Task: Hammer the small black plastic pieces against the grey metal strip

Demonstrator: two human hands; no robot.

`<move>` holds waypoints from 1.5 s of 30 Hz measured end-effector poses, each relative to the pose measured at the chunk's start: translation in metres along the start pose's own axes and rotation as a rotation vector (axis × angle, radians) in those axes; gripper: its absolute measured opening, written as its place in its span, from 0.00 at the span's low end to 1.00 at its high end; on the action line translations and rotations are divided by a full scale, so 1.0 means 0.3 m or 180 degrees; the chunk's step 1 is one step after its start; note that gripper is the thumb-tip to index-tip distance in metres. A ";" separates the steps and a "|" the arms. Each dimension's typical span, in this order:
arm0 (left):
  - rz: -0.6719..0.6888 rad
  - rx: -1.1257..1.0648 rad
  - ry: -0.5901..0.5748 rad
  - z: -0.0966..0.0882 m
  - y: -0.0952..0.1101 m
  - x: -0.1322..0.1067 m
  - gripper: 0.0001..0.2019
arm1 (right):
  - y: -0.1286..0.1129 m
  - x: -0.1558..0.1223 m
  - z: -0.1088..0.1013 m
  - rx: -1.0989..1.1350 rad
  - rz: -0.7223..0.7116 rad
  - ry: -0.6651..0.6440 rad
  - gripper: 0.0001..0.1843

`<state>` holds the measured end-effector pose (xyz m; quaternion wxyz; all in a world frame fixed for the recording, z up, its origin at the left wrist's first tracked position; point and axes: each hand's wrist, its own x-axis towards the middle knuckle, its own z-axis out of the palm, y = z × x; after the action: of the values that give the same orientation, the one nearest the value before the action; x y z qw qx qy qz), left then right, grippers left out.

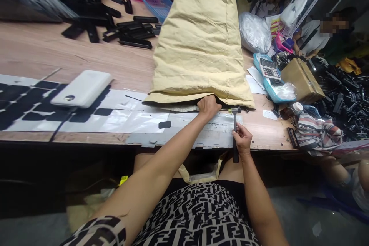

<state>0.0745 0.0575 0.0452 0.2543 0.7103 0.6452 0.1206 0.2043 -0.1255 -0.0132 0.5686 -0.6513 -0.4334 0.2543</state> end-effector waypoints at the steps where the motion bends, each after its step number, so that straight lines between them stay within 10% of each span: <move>1: 0.0022 0.0021 -0.0049 -0.004 -0.010 -0.004 0.15 | -0.001 0.000 0.000 0.0003 0.0003 0.0008 0.27; 13: 0.1345 -0.0279 -0.0204 0.020 -0.250 -0.177 0.12 | -0.016 -0.001 0.007 -0.0304 -0.0098 -0.0055 0.26; 29: 0.1552 -0.0728 0.0040 0.065 -0.268 -0.152 0.09 | -0.144 -0.019 0.020 -0.1240 -0.1033 -0.0669 0.24; 45: 0.1286 -0.0793 -0.0101 0.068 -0.260 -0.128 0.08 | -0.162 -0.008 0.070 -0.0994 -0.0709 -0.0737 0.24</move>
<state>0.0128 0.0189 -0.0064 0.3208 0.7899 0.4661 0.2366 0.1725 -0.1176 0.0284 0.4319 -0.6460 -0.5991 0.1927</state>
